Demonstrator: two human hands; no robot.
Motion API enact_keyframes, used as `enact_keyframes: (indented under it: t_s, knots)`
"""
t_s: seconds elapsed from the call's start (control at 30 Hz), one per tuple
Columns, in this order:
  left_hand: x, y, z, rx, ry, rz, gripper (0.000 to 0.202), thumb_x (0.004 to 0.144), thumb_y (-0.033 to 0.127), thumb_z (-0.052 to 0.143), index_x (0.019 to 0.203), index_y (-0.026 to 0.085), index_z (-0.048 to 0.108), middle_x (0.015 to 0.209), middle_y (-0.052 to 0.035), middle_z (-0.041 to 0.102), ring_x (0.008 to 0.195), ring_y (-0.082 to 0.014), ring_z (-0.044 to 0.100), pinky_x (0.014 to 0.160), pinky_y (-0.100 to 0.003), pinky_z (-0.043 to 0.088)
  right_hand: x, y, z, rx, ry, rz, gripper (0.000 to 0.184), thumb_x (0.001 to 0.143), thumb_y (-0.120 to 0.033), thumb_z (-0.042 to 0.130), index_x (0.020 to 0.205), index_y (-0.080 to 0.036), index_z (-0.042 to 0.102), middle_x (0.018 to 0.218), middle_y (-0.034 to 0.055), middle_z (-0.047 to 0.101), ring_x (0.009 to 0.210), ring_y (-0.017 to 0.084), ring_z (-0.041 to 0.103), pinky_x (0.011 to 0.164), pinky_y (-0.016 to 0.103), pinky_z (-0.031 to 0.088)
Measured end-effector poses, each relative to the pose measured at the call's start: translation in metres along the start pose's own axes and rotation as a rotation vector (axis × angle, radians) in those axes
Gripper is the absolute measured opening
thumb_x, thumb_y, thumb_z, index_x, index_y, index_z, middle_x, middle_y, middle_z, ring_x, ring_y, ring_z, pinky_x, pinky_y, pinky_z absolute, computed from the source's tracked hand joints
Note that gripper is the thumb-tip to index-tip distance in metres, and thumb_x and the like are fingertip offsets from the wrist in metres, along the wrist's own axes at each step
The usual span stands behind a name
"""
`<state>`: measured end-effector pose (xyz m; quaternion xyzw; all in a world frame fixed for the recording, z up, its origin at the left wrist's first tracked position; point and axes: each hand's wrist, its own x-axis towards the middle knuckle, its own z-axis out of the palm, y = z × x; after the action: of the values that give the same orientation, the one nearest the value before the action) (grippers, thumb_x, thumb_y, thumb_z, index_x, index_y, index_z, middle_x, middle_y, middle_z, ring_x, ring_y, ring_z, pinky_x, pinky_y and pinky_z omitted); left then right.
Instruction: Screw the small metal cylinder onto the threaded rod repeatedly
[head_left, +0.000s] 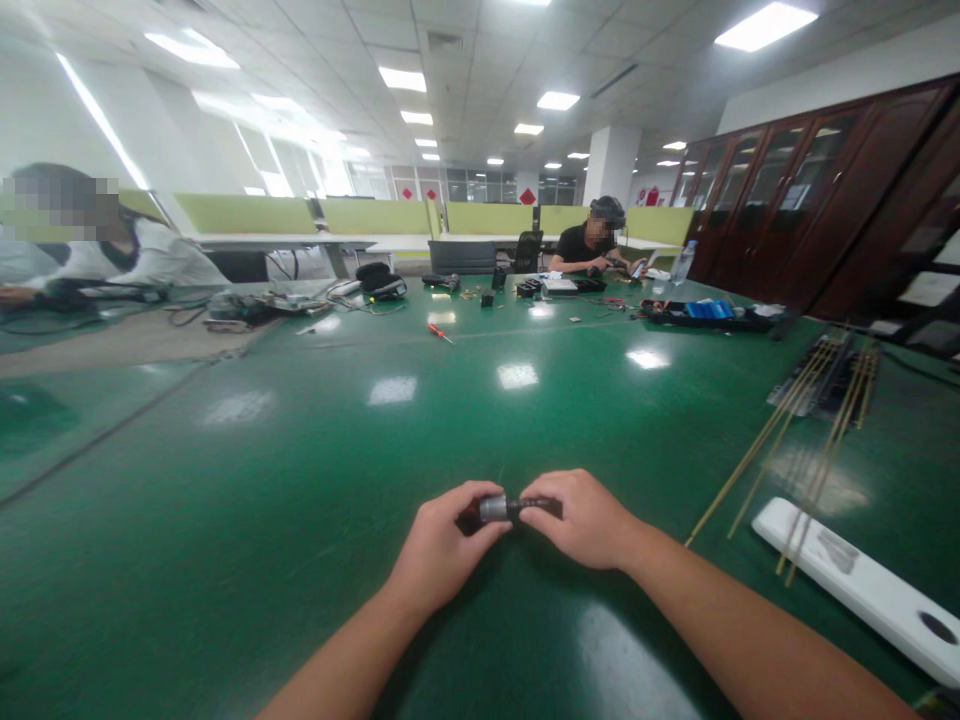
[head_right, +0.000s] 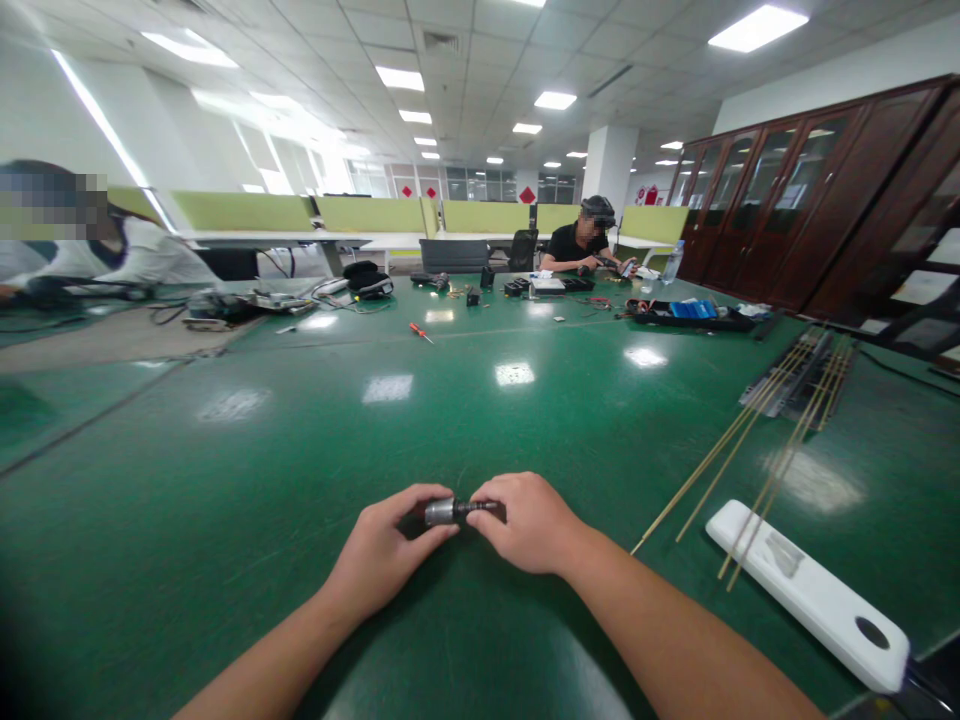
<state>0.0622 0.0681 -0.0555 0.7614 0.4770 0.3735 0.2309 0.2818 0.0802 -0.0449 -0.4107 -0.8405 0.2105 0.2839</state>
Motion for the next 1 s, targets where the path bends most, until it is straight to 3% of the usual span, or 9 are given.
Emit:
enact_keyframes:
  t_s: [1.0]
  knots:
    - [0.0001, -0.0002, -0.0009, 0.003, 0.025, 0.014, 0.025, 0.078, 0.028, 0.072, 0.103, 0.024, 0.07, 0.097, -0.0008, 0.073, 0.086, -0.0183, 0.068, 0.079, -0.029, 0.054, 0.0014, 0.0014, -0.0005, 0.027, 0.002, 0.002, 0.014, 0.088, -0.026, 0.061, 0.093, -0.02, 0.073, 0.086, 0.0019, 0.073, 0.078, 0.015, 0.063, 0.071, 0.026, 0.042]
